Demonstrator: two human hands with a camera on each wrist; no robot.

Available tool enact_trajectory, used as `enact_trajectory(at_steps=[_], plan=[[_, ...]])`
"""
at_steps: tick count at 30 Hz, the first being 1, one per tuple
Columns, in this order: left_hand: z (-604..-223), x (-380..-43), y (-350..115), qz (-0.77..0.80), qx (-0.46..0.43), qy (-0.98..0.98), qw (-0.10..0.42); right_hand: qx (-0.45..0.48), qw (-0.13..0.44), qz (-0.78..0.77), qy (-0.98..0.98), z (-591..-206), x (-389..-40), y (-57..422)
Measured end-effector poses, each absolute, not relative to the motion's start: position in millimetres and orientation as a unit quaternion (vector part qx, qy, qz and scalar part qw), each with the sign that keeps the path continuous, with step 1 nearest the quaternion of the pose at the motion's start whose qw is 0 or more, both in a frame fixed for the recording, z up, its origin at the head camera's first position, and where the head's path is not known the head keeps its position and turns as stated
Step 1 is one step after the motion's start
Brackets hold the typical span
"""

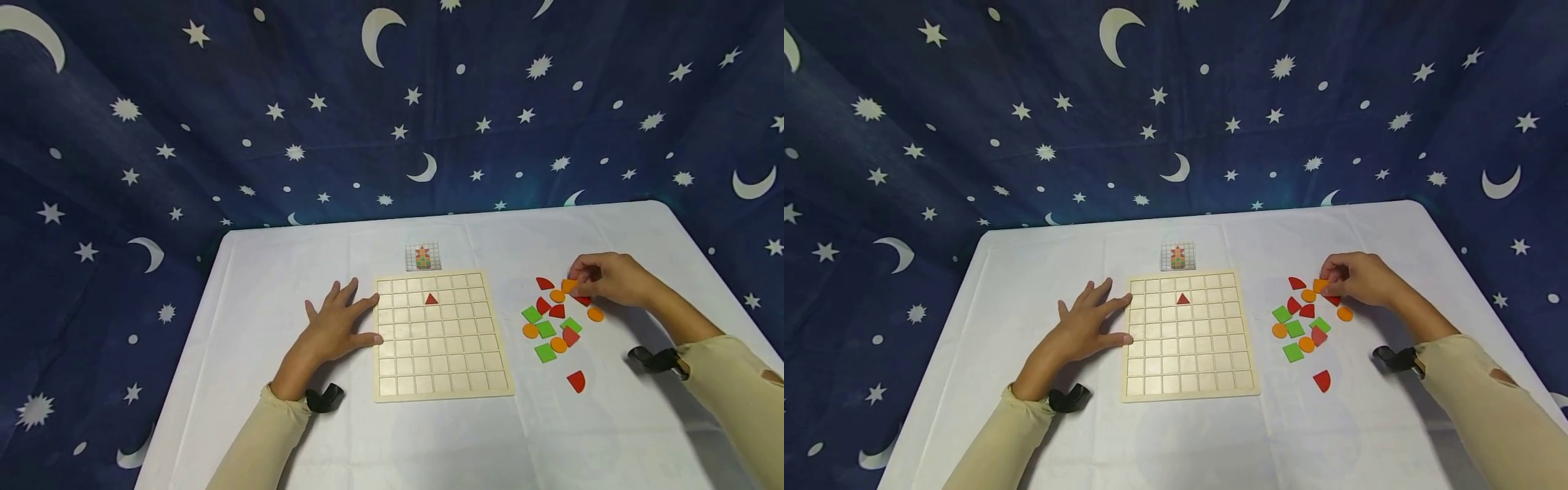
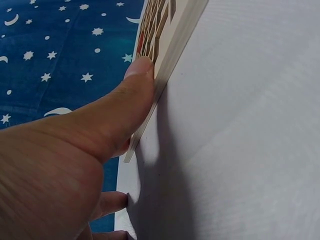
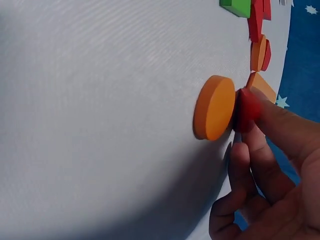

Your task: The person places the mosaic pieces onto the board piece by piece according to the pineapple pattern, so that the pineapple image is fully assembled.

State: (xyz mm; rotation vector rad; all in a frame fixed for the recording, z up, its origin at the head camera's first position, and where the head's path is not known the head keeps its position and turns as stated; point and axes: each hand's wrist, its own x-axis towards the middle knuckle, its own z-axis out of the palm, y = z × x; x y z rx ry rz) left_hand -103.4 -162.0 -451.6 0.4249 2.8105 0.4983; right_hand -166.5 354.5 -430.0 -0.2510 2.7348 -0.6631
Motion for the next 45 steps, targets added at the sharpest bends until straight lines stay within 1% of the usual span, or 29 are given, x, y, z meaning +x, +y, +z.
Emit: enact_trajectory(at_steps=[9, 16, 20, 31, 45], plan=[[-453.7, -103.6, -161.5, 0.178, 0.144, 0.965, 0.131, -0.032, 0.183, -0.312, 0.932, -424.9, -164.4, 352.3], [-451.2, -104.0, -161.1, 0.173, 0.142, 0.966, 0.129, 0.002, 0.222, -0.399, 0.89, -423.2, -164.8, 326.1], [-450.7, -103.9, -161.2, 0.172, 0.143, 0.966, 0.129, 0.003, 0.245, -0.447, 0.86, -422.5, -163.0, 302.3], [-450.5, -102.7, -162.4, 0.182, 0.141, 0.964, 0.133, 0.002, 0.286, -0.514, 0.809, -421.9, -161.1, 239.5], [-449.5, -102.8, -162.1, 0.173, 0.142, 0.965, 0.134, -0.032, 0.324, -0.576, 0.75, -430.0, -159.5, 185.2]])
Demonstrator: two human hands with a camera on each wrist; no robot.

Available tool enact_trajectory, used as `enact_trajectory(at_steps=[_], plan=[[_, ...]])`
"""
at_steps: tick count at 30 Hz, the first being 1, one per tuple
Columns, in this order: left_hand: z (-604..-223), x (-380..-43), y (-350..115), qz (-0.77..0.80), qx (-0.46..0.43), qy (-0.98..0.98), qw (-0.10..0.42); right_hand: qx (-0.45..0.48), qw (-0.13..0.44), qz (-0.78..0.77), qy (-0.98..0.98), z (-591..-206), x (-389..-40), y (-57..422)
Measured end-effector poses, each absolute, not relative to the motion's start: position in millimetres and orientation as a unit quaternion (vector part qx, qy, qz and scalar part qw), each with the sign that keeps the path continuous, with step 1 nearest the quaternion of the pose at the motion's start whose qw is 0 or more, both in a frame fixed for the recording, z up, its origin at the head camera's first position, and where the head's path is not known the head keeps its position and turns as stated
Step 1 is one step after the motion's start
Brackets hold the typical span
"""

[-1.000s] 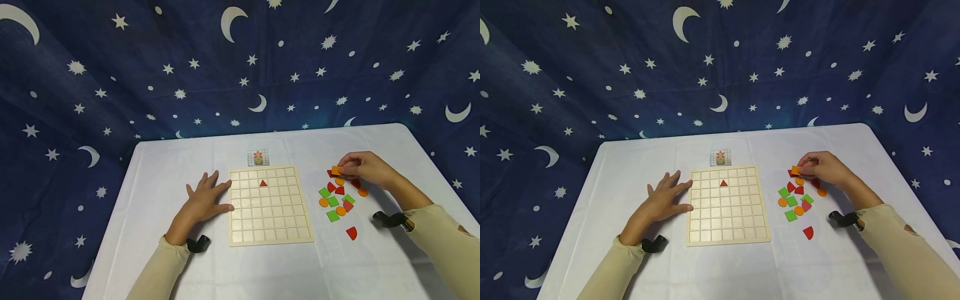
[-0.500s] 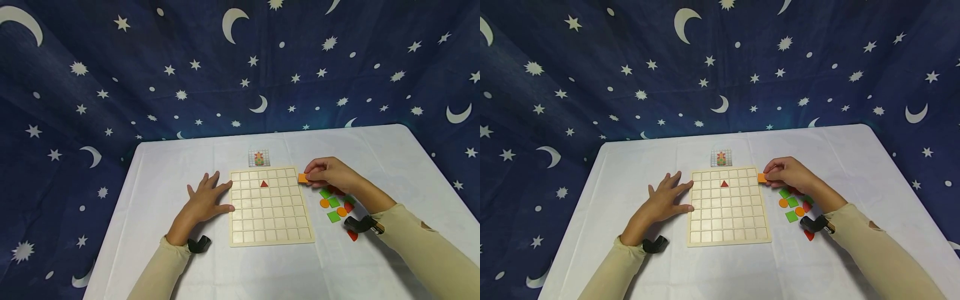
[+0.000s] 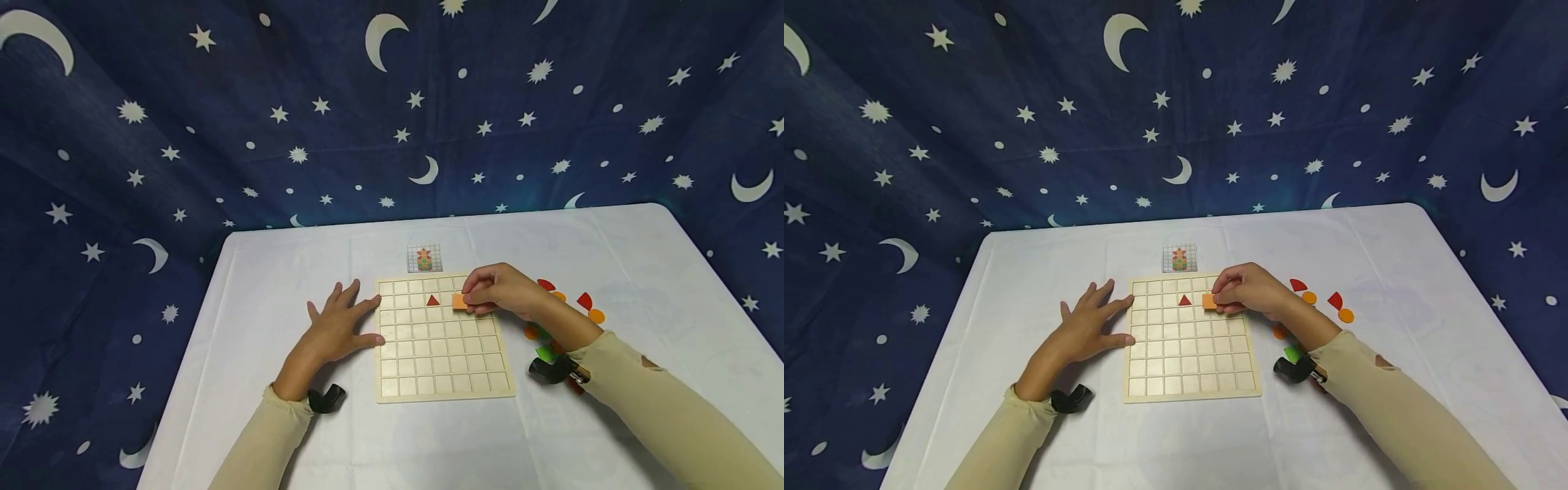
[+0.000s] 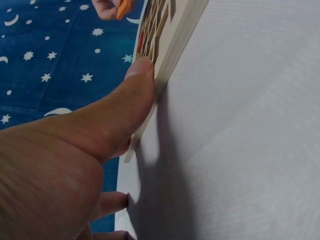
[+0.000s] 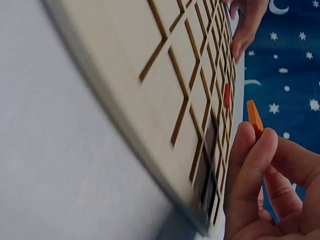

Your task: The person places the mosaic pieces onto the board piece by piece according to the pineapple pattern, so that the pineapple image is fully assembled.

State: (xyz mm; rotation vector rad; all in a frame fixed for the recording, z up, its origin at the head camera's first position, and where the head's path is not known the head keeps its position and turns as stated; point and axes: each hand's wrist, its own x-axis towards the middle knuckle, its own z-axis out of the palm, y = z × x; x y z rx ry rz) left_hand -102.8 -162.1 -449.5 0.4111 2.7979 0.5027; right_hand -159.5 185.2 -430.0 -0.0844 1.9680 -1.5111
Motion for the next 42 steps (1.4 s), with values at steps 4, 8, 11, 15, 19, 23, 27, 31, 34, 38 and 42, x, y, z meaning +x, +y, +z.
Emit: enact_trajectory(at_steps=[4, 8, 11, 15, 19, 23, 27, 31, 34, 38, 42], plan=[[-450.1, -102.7, -161.8, 0.173, 0.141, 0.965, 0.136, -0.04, 0.332, -0.574, 0.747, -432.6, -158.9, 173.7], [-450.4, -102.7, -161.9, 0.174, 0.143, 0.965, 0.136, -0.041, 0.338, -0.566, 0.751, -435.0, -158.4, 163.9], [-450.5, -102.9, -162.0, 0.173, 0.144, 0.965, 0.134, -0.041, 0.339, -0.557, 0.757, -436.0, -157.8, 157.2], [-450.0, -103.4, -161.2, 0.174, 0.144, 0.965, 0.134, -0.038, 0.333, -0.55, 0.765, -437.6, -157.2, 150.9], [-449.4, -103.9, -160.4, 0.175, 0.143, 0.964, 0.138, -0.042, 0.329, -0.545, 0.77, -438.4, -157.0, 148.3], [-449.5, -103.7, -160.5, 0.174, 0.14, 0.965, 0.14, -0.049, 0.325, -0.534, 0.779, -439.0, -157.1, 146.6], [-450.0, -103.1, -161.1, 0.172, 0.139, 0.965, 0.139, -0.048, 0.32, -0.523, 0.789, -441.0, -157.0, 144.6], [-450.4, -103.2, -161.1, 0.172, 0.141, 0.965, 0.137, -0.052, 0.31, -0.51, 0.8, -440.3, -156.2, 142.0], [-450.1, -103.0, -161.1, 0.174, 0.143, 0.965, 0.134, -0.066, 0.298, -0.493, 0.815, -438.4, -154.6, 139.5], [-449.4, -102.5, -161.5, 0.178, 0.145, 0.965, 0.131, -0.088, 0.278, -0.473, 0.831, -437.2, -152.7, 136.8], [-449.3, -102.2, -161.8, 0.179, 0.145, 0.964, 0.132, -0.113, 0.261, -0.461, 0.841, -440.5, -152.4, 136.7]])
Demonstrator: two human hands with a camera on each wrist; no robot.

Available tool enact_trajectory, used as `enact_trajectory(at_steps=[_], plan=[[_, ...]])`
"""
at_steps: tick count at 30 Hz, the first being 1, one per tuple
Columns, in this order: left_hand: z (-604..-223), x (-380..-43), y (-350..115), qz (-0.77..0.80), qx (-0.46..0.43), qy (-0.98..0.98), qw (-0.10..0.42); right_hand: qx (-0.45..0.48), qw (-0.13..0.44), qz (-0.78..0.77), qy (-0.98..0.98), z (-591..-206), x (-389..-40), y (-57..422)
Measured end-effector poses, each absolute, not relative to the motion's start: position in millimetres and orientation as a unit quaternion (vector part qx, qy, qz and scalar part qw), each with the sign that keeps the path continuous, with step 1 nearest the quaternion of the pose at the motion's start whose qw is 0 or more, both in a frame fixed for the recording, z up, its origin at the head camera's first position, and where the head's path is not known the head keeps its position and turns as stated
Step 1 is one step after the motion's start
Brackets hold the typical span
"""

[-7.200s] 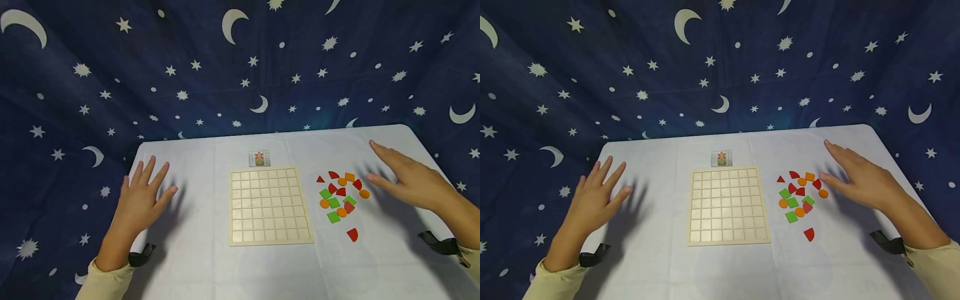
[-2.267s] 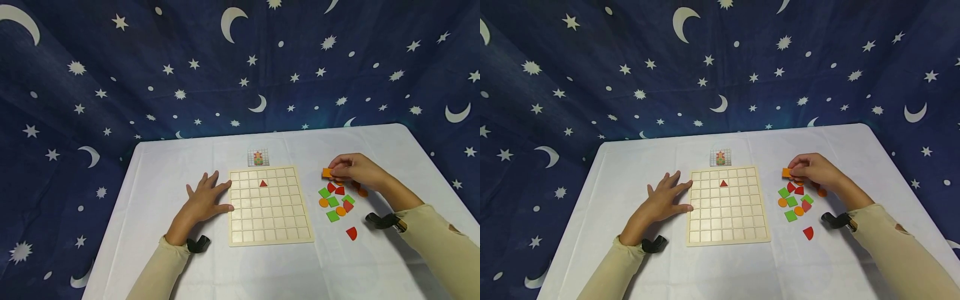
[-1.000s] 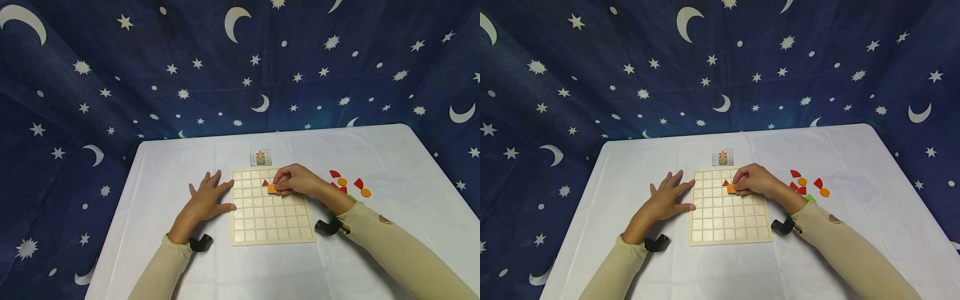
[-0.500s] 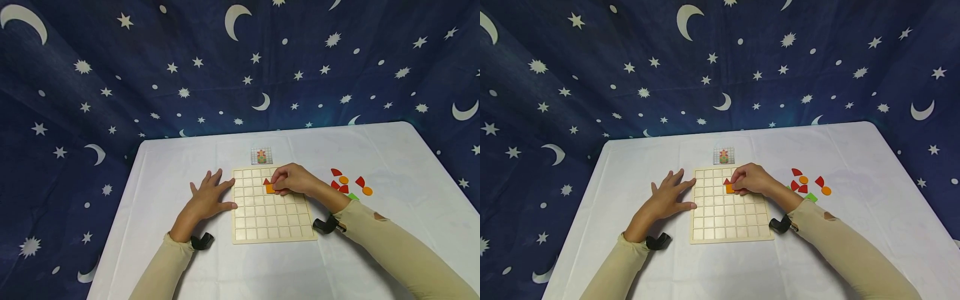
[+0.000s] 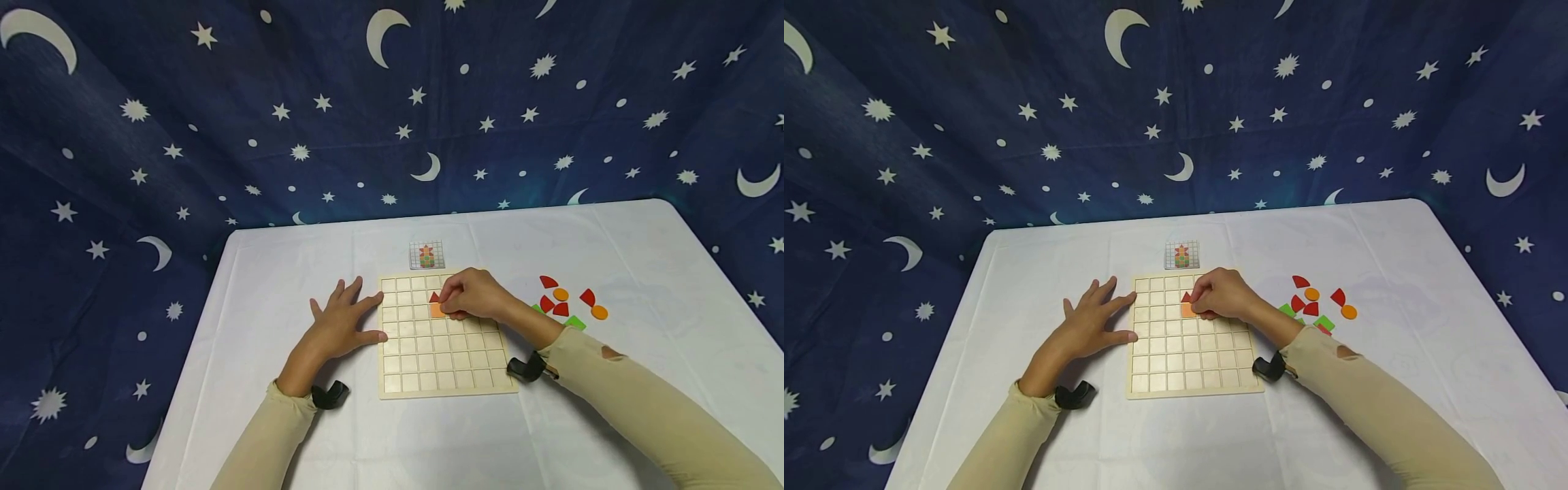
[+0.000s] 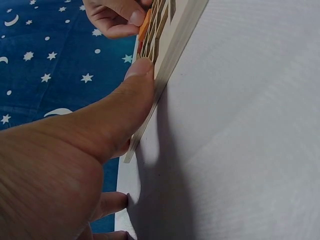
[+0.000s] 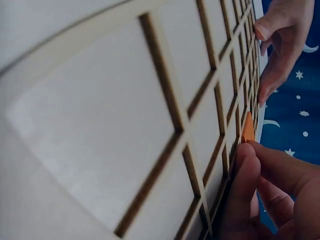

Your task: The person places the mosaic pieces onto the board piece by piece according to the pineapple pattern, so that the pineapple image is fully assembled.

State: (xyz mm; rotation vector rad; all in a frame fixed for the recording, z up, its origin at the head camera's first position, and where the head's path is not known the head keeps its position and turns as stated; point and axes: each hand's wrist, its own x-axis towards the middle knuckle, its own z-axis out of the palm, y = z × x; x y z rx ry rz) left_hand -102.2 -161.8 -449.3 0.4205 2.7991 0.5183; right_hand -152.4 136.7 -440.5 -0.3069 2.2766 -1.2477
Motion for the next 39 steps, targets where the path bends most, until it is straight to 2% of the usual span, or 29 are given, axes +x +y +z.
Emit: enact_trajectory(at_steps=[9, 27, 33, 39], plan=[[-449.1, -102.5, -161.2, 0.179, 0.144, 0.964, 0.135, -0.145, 0.223, -0.426, 0.865, -439.4, -150.6, 135.2], [-449.4, -102.4, -161.0, 0.177, 0.144, 0.964, 0.137, -0.136, 0.204, -0.403, 0.882, -439.8, -149.4, 142.3], [-448.5, -102.8, -161.4, 0.174, 0.144, 0.965, 0.134, -0.108, 0.202, -0.408, 0.884, -428.4, -155.7, 167.2], [-449.2, -102.8, -161.0, 0.175, 0.142, 0.965, 0.134, -0.115, 0.149, -0.348, 0.918, -413.7, -166.2, 212.3]])
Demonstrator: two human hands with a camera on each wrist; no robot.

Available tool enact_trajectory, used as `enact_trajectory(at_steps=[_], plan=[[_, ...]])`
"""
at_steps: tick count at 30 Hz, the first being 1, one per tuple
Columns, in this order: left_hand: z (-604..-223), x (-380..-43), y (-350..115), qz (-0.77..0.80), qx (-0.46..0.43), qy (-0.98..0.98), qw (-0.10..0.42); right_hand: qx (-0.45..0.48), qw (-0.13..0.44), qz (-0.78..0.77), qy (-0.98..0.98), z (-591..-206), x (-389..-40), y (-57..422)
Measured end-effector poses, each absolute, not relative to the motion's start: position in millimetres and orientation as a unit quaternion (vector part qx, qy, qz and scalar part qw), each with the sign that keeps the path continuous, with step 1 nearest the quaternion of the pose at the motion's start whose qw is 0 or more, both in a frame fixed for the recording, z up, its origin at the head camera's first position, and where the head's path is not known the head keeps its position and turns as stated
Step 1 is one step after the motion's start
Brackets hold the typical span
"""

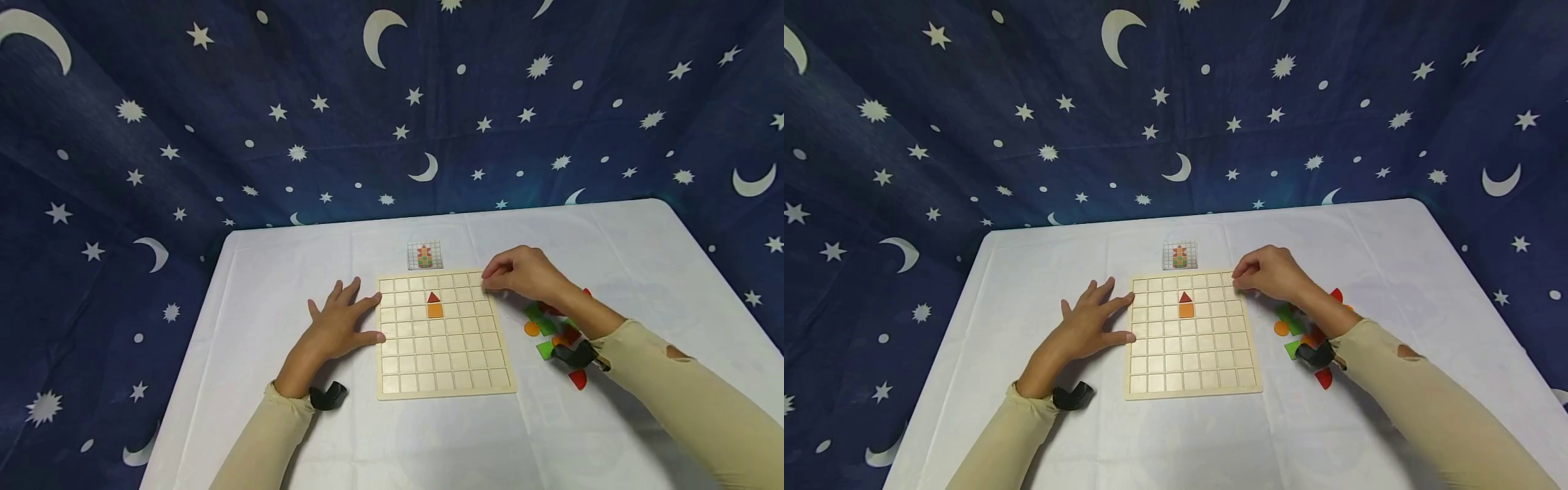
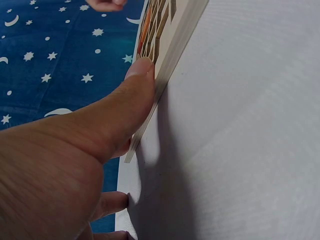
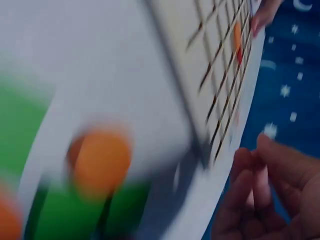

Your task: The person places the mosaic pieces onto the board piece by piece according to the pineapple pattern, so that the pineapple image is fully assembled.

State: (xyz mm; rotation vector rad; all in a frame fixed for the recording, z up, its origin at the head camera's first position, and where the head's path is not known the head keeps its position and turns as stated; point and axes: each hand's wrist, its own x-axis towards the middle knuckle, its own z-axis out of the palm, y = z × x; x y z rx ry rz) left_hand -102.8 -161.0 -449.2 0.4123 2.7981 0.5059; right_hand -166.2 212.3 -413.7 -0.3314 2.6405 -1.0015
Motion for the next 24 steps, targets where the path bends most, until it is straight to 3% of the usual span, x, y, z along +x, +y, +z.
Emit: enact_trajectory(at_steps=[4, 13, 24], plan=[[-449.1, -103.0, -160.9, 0.174, 0.144, 0.965, 0.132, -0.115, 0.143, -0.296, 0.937, -408.3, -172.4, 243.5], [-450.2, -103.2, -161.4, 0.173, 0.146, 0.966, 0.129, -0.114, 0.189, -0.228, 0.949, -414.2, -182.4, 298.2], [-449.5, -102.5, -161.2, 0.176, 0.145, 0.965, 0.131, -0.112, 0.184, -0.233, 0.948, -429.1, -181.1, 312.7]])
